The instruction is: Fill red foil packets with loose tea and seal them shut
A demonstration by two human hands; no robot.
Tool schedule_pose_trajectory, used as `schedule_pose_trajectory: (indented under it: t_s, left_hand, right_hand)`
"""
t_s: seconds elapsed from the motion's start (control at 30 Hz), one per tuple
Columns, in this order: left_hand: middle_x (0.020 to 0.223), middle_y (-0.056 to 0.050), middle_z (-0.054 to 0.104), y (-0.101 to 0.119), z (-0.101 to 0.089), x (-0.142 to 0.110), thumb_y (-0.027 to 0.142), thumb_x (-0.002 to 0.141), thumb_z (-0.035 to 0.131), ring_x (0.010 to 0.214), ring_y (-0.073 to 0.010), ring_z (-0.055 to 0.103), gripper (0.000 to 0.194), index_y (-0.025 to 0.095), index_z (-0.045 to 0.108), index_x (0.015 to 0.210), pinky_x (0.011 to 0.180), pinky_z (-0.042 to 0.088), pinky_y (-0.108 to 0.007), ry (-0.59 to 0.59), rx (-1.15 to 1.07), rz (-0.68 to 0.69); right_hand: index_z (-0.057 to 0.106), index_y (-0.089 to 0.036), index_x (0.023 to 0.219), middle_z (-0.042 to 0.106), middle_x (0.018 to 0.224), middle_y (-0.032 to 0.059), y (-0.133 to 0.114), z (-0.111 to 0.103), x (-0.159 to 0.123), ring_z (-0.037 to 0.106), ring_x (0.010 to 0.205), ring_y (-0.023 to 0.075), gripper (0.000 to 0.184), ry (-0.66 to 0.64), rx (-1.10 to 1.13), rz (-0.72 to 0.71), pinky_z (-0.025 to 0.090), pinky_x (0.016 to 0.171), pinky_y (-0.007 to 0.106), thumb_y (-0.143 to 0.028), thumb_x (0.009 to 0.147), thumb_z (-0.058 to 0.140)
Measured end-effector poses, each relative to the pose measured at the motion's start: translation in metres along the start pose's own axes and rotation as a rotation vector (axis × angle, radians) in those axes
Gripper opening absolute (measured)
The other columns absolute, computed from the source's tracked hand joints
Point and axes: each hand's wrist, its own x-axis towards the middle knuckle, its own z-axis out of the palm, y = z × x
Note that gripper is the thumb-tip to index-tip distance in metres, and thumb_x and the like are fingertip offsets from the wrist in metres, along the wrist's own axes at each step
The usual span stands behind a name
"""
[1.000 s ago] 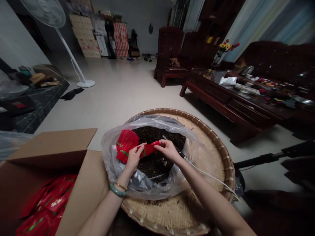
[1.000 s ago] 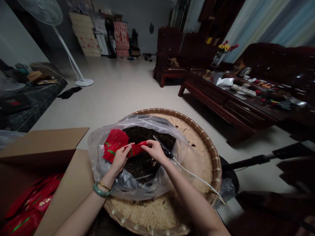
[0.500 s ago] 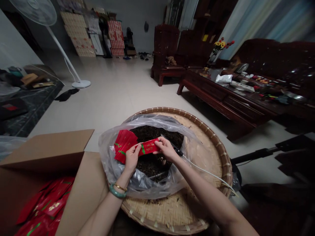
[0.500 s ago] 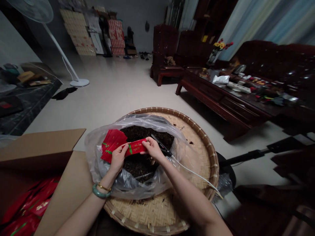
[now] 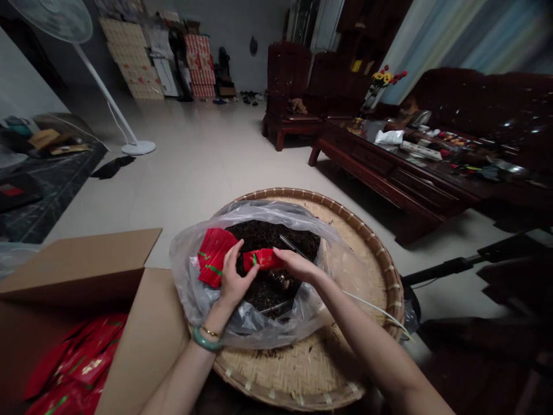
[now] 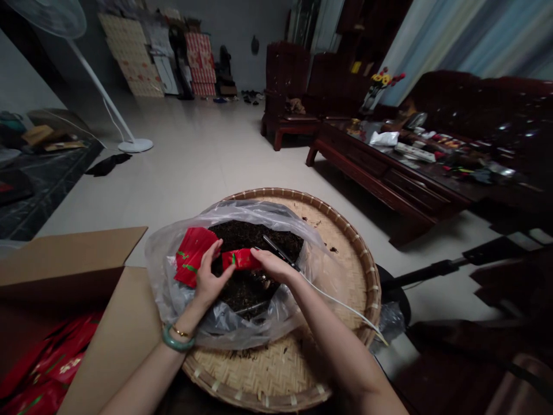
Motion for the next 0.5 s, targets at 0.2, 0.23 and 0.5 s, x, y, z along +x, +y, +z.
schedule_pose_trajectory:
  t_s: [0.2, 0.23, 0.5]
  left_hand:
    - [0.125, -0.008, 0.059, 0.008, 0.000, -0.009, 0.018, 0.073, 0.064, 0.122, -0.0313, 0.041, 0.056, 0.024, 0.049, 0.127, 0.096, 0.035, -0.051, -0.242, 0.508, 0.345]
    - [0.122, -0.008, 0.061, 0.007, 0.000, -0.009, 0.017, 0.073, 0.064, 0.119, -0.0312, 0.044, 0.054, 0.023, 0.051, 0.125, 0.094, 0.036, -0.050, -0.246, 0.522, 0.346]
    - [0.092, -0.006, 0.065, -0.006, -0.002, 0.000, 0.022, 0.070, 0.067, 0.084, -0.0215, 0.056, 0.031, 0.019, 0.061, 0.100, 0.076, 0.049, -0.036, 0.045, 0.324, 0.085]
  right_hand:
    - [0.067, -0.013, 0.082, 0.068, 0.083, 0.0037, 0.005, 0.015, -0.003, 0.056, 0.078, 0.0158, 0.051, -0.037, -0.112, -0.092, 0.038, 0.088, 0.035, -0.061, 0.077, 0.052]
    - [0.067, -0.013, 0.081, 0.068, 0.082, 0.0036, 0.004, 0.016, -0.004, 0.056, 0.077, 0.0157, 0.051, -0.037, -0.110, -0.094, 0.039, 0.087, 0.036, -0.062, 0.077, 0.052]
    - [0.063, -0.015, 0.084, 0.067, 0.079, 0.0063, -0.007, 0.002, -0.001, 0.063, 0.077, 0.0166, 0.037, 0.286, -0.006, -0.169, 0.049, 0.077, 0.035, -0.048, 0.084, 0.046]
